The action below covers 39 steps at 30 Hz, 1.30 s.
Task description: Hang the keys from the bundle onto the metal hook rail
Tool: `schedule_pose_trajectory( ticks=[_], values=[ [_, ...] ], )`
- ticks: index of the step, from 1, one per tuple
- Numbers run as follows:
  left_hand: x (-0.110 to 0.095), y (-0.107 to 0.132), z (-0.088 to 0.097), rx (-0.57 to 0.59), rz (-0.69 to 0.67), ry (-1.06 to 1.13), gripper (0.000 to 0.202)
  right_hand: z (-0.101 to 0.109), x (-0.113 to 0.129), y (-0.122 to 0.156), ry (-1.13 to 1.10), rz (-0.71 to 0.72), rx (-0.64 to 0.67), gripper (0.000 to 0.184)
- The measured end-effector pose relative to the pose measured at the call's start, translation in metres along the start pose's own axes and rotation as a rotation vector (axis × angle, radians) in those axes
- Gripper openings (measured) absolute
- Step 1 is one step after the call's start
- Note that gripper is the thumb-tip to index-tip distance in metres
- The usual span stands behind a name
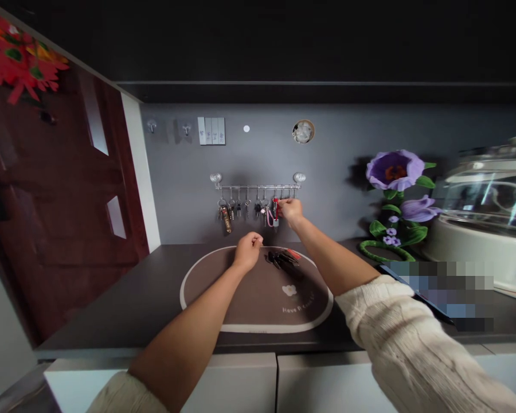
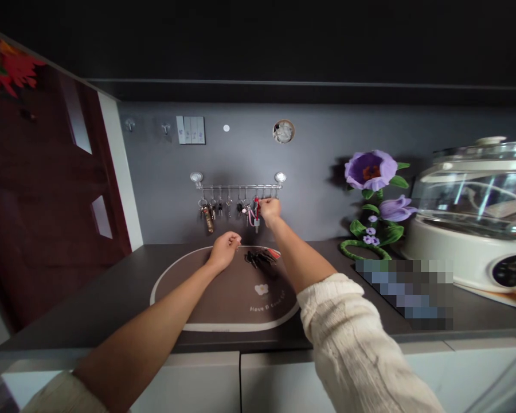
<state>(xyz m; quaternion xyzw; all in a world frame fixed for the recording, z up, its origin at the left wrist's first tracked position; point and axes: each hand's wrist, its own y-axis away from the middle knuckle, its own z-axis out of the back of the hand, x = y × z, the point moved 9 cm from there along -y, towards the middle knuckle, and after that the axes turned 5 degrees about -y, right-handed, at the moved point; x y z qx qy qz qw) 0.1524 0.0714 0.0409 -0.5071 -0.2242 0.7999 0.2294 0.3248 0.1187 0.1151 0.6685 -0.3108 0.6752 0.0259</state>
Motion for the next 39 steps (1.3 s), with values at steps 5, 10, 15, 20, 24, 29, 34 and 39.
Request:
schedule_pose_trajectory(
  ticks=[5, 10, 15, 20, 24, 29, 34, 39],
  values=[
    [0.0, 0.0, 0.001, -0.007, 0.002, -0.002, 0.012, 0.0, -0.007, -0.005, 0.04, 0.059, -0.005, 0.008],
    [0.0, -0.001, 0.0, -0.006, -0.006, -0.006, 0.012, 0.001, -0.014, -0.007, 0.022, 0.058, 0.002, 0.009],
    [0.003, -0.001, 0.0, -0.011, 0.007, -0.03, 0.012, 0.0, -0.014, -0.008, -0.028, 0.087, 0.022, 0.011],
    [0.003, -0.001, -0.001, 0.0, 0.009, -0.027, 0.012, 0.0, -0.012, -0.002, -0.065, 0.057, 0.057, 0.013],
    [0.001, -0.001, -0.001, 0.005, -0.013, -0.031, 0.012, 0.004, -0.007, 0.006, -0.058, 0.023, 0.059, 0.014],
    [0.004, -0.001, 0.0, 0.005, -0.007, -0.014, 0.012, 0.011, 0.002, 0.023, -0.022, 0.003, 0.078, 0.01],
    [0.005, -0.001, -0.001, 0.046, -0.018, -0.008, 0.012, 0.012, 0.002, 0.051, -0.041, -0.057, 0.195, 0.009],
    [0.007, 0.004, -0.007, 0.109, 0.023, -0.02, 0.011, 0.013, -0.016, 0.079, -0.063, -0.104, 0.291, 0.011]
  ],
)
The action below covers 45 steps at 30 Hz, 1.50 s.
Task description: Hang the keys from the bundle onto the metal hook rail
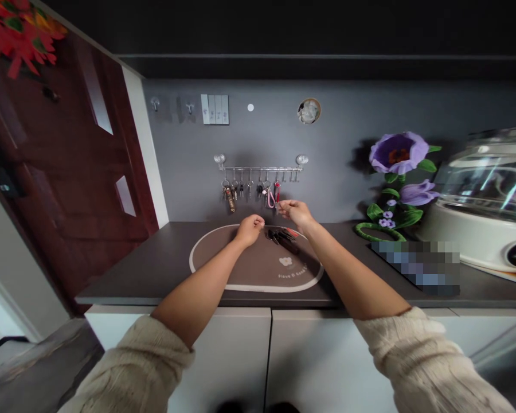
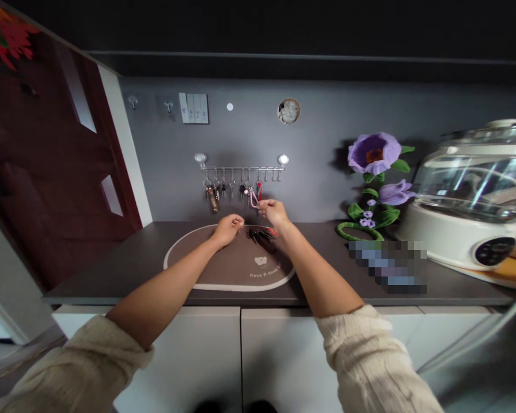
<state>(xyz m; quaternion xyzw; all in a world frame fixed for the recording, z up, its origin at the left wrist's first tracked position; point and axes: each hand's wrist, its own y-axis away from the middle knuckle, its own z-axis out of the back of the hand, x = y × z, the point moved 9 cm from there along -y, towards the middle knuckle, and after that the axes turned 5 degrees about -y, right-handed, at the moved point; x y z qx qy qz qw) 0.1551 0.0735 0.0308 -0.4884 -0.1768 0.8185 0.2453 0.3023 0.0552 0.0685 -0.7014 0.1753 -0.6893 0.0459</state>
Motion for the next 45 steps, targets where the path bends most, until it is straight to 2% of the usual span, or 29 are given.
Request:
schedule_pose_trajectory(
  ticks=[5, 12, 16, 21, 34, 37, 41, 45],
  values=[
    [0.006, 0.004, -0.014, 0.103, 0.047, -0.028, 0.016, -0.003, -0.022, 0.017, 0.063, -0.022, 0.046, 0.009],
    [0.003, 0.006, -0.032, 0.239, -0.071, -0.213, 0.028, 0.001, -0.034, 0.018, 0.26, 0.015, 0.053, 0.006],
    [0.003, 0.004, -0.033, 0.233, -0.114, -0.223, 0.023, 0.003, -0.038, 0.02, 0.281, -0.037, 0.045, 0.004],
    [-0.001, 0.004, -0.028, 0.211, -0.108, -0.144, 0.01, 0.001, -0.037, 0.025, 0.195, -0.078, 0.043, 0.006],
    [0.008, 0.011, -0.014, 0.248, 0.234, 0.315, 0.006, -0.005, -0.034, 0.027, 0.139, -0.078, 0.066, 0.004],
    [0.009, 0.011, -0.01, 0.227, 0.298, 0.386, 0.009, -0.005, -0.032, 0.026, 0.138, -0.059, 0.066, 0.005],
    [0.014, 0.01, -0.005, 0.163, 0.387, 0.469, 0.013, -0.007, -0.022, 0.027, 0.155, 0.024, 0.063, 0.013],
    [0.018, 0.011, -0.005, 0.113, 0.464, 0.598, 0.013, -0.006, -0.005, 0.027, 0.198, 0.192, 0.027, 0.026]
  ],
)
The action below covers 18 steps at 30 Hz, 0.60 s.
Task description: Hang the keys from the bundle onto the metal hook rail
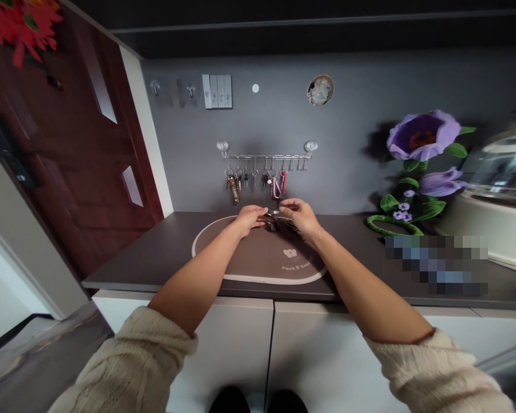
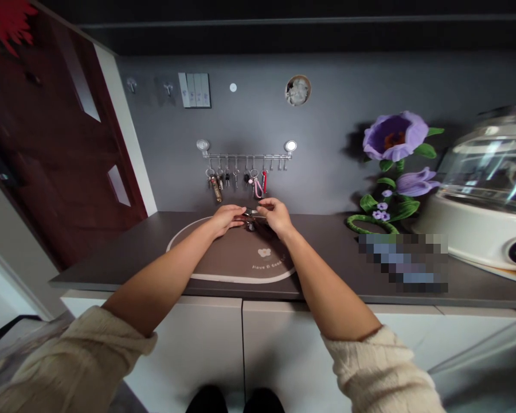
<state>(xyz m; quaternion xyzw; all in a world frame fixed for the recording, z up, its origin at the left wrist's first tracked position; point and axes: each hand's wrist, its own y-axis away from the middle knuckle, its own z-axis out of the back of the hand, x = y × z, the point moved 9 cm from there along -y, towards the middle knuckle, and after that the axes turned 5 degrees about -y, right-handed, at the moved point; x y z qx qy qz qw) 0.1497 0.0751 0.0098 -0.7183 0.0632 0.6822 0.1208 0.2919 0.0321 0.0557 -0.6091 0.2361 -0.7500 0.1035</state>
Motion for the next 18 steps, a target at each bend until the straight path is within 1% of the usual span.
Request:
schedule_pose_trajectory(
  ticks=[5, 8, 12, 15, 18],
  values=[
    [0.007, -0.003, 0.002, -0.03, 0.075, 0.151, 0.015, -0.015, 0.011, 0.003, 0.129, 0.133, 0.131, 0.02],
    [0.009, -0.003, 0.003, -0.042, 0.101, 0.189, 0.016, -0.019, 0.019, 0.006, 0.23, 0.21, 0.139, 0.016],
    [0.008, -0.001, 0.003, -0.068, 0.114, 0.211, 0.014, -0.025, 0.027, 0.01, 0.293, 0.304, 0.173, 0.012],
    [0.009, 0.0, 0.0, -0.066, 0.131, 0.253, 0.011, -0.031, 0.028, 0.012, 0.3, 0.334, 0.219, 0.013],
    [0.01, 0.001, -0.002, -0.062, 0.144, 0.277, 0.01, -0.032, 0.027, 0.012, 0.31, 0.33, 0.223, 0.014]
  ],
)
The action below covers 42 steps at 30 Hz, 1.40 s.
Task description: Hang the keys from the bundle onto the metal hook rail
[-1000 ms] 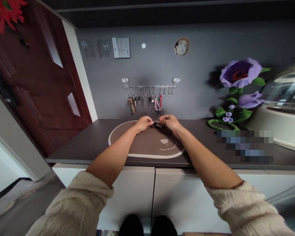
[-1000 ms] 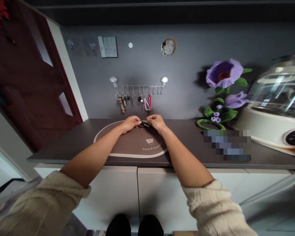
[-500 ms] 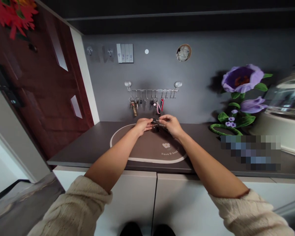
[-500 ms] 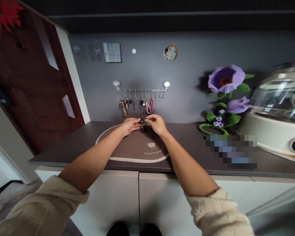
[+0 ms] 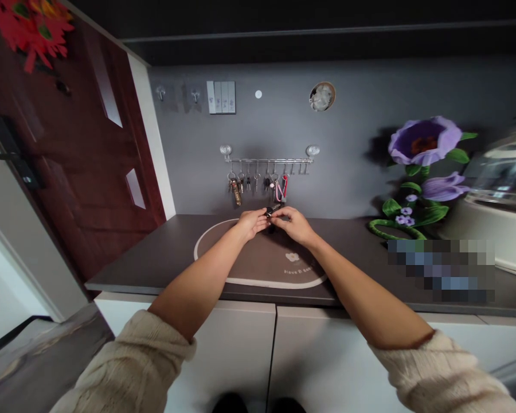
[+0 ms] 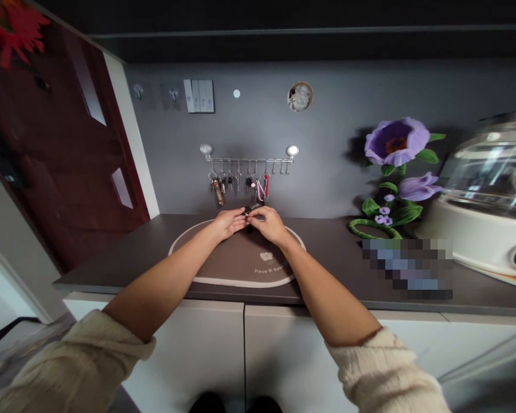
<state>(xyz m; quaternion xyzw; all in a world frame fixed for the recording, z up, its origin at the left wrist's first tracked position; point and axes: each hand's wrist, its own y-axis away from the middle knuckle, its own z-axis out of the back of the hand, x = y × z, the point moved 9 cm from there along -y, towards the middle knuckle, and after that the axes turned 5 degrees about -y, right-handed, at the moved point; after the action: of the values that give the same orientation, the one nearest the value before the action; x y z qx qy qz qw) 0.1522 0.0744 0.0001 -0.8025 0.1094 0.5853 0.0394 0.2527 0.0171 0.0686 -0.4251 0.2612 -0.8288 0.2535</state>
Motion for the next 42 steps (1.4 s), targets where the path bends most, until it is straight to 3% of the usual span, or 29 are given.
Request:
schedule_pose_trajectory(
  ticks=[7, 12, 19, 24, 28, 32, 34, 38, 42],
  values=[
    [-0.001, 0.002, -0.008, 0.07, -0.004, 0.07, 0.008, 0.008, -0.008, 0.0, -0.054, -0.027, -0.08, 0.015],
    [-0.012, 0.007, -0.008, 0.064, -0.095, 0.067, 0.019, 0.01, -0.02, -0.002, -0.13, -0.088, -0.101, 0.017],
    [-0.017, 0.011, -0.013, 0.086, -0.17, -0.104, 0.009, 0.015, -0.019, -0.002, -0.245, -0.117, -0.14, 0.021],
    [-0.026, 0.013, -0.016, 0.091, -0.28, -0.133, 0.011, 0.02, -0.02, -0.002, -0.278, -0.142, -0.177, 0.022],
    [-0.033, 0.015, -0.018, 0.078, -0.374, -0.291, 0.018, 0.023, -0.019, -0.002, -0.316, -0.133, -0.186, 0.025],
    [-0.048, 0.024, -0.022, 0.049, -0.574, -0.541, 0.027, 0.025, -0.011, -0.002, -0.377, -0.127, -0.166, 0.025],
    [-0.053, 0.029, -0.03, 0.106, -0.666, -0.601, 0.03, 0.025, -0.006, -0.002, -0.397, -0.127, -0.149, 0.024],
    [-0.046, 0.033, -0.044, 0.277, -0.654, -0.619, 0.033, 0.025, -0.002, -0.001, -0.419, -0.137, -0.143, 0.024],
    [-0.05, 0.032, -0.039, 0.177, -0.685, -0.665, 0.029, 0.027, -0.012, -0.002, -0.408, -0.167, -0.163, 0.025]
  ],
)
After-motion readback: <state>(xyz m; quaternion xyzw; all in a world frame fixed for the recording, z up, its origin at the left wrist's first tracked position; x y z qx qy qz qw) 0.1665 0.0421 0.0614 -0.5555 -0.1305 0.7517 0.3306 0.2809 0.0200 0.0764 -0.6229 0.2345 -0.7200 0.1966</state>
